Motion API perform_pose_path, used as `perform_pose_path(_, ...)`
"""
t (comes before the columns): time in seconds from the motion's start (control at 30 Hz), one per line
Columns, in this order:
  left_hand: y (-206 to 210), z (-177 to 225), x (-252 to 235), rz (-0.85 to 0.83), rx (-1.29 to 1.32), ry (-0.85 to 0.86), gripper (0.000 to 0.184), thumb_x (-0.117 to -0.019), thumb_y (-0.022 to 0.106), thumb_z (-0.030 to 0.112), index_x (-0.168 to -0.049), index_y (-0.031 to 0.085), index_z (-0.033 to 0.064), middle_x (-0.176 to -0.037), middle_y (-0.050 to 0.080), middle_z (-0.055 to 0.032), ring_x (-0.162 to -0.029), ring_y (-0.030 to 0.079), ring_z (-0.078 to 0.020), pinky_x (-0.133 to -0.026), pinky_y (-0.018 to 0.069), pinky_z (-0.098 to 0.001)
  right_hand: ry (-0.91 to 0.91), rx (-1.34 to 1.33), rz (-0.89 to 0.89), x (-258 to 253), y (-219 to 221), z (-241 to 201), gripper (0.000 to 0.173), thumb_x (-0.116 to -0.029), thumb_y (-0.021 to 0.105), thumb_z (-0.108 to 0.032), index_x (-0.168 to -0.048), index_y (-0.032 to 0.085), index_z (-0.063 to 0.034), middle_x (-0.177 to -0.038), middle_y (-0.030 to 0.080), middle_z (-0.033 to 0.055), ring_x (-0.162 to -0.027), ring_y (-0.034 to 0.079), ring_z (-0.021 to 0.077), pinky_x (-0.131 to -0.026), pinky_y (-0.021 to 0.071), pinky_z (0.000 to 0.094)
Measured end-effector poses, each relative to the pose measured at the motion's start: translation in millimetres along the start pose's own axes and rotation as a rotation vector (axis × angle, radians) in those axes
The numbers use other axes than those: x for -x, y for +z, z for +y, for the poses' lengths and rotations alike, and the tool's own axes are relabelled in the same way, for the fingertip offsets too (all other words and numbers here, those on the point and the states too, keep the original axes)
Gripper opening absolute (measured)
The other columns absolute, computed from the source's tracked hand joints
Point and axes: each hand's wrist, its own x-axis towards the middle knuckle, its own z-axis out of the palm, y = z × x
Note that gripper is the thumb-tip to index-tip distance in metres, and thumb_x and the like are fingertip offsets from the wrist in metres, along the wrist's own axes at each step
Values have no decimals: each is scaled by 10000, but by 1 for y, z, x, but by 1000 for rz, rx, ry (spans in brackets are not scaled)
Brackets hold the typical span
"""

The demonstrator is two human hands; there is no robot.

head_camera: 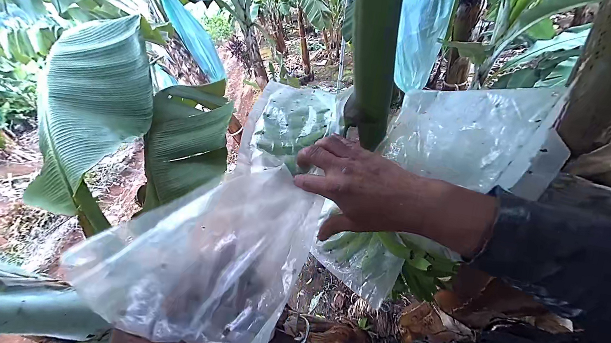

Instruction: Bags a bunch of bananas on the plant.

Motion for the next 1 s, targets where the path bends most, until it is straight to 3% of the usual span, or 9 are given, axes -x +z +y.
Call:
perform_pose_path(0.07,0,3,-39,94,-199,178,548,-873,829,261,-1371,604,310,-1305,675,168,-1197,628,11,-1014,544,-226,42,-72,50,-8,0,-2,616,-793,707,-690,-1090,740,-152,-1219,631,95,-1215,547,311,-999,474,470)
perform_pose_path(0.17,5,-4,-148,25,-268,370,313,-930,769,267,-1223,659,276,-1157,715,138,-1065,680,-30,-924,593,-266,222,-329,176,-18,-5,0,392,-990,608,-409,-850,693,-53,-905,660,98,-942,643,254,-806,530,439)
perform_pose_path(0.27,13,-43,-264,-104,-127,381,104,-975,652,173,-974,736,234,-934,734,139,-874,699,-35,-806,604,-304,564,-519,86,-26,-34,1,437,-1071,507,-394,-885,648,-24,-781,618,112,-762,644,262,-695,520,493)
perform_pose_path(0.43,45,-141,-343,-82,123,-110,226,-1047,478,159,-971,665,56,-805,742,-21,-670,691,-129,-604,586,-313,819,-810,234,-34,-43,22,204,-1037,560,-200,-1050,656,-21,-889,685,115,-783,687,210,-735,577,433)
perform_pose_path(0.5,52,-166,-341,-149,200,-273,343,-1091,344,233,-1095,635,52,-923,748,-36,-814,715,-135,-741,605,-336,861,-871,261,-26,-47,25,198,-1041,568,-183,-1148,612,-23,-956,697,122,-842,712,211,-783,605,429)
perform_pose_path(0.57,49,-176,-326,-297,217,-353,493,-1116,214,258,-1362,572,25,-1244,693,-59,-1131,661,-130,-1011,536,-347,858,-777,304,-11,-62,23,282,-1065,546,-244,-1253,598,-40,-1058,714,115,-926,718,207,-836,600,441)
perform_pose_path(0.6,47,-179,-320,-364,180,-365,503,-1112,196,233,-1422,538,34,-1312,665,-53,-1177,641,-115,-1037,525,-336,840,-710,357,-2,-72,22,305,-1071,537,-254,-1280,595,-40,-1083,712,112,-943,713,200,-847,592,434)
perform_pose_path(0.77,54,-193,-338,-710,-300,-145,321,-1021,402,122,-1114,701,53,-1013,708,-6,-898,655,-29,-836,563,-270,775,-630,671,52,-111,7,310,-1047,587,-263,-1291,598,-72,-1086,729,30,-964,730,123,-828,634,313)
perform_pose_path(1.0,79,-162,-364,-839,-527,-532,220,-1021,439,65,-995,651,114,-888,632,52,-799,596,6,-751,521,-222,579,-622,1077,149,-100,-54,274,-1071,488,-150,-1287,514,15,-1196,673,94,-1032,705,225,-937,617,402)
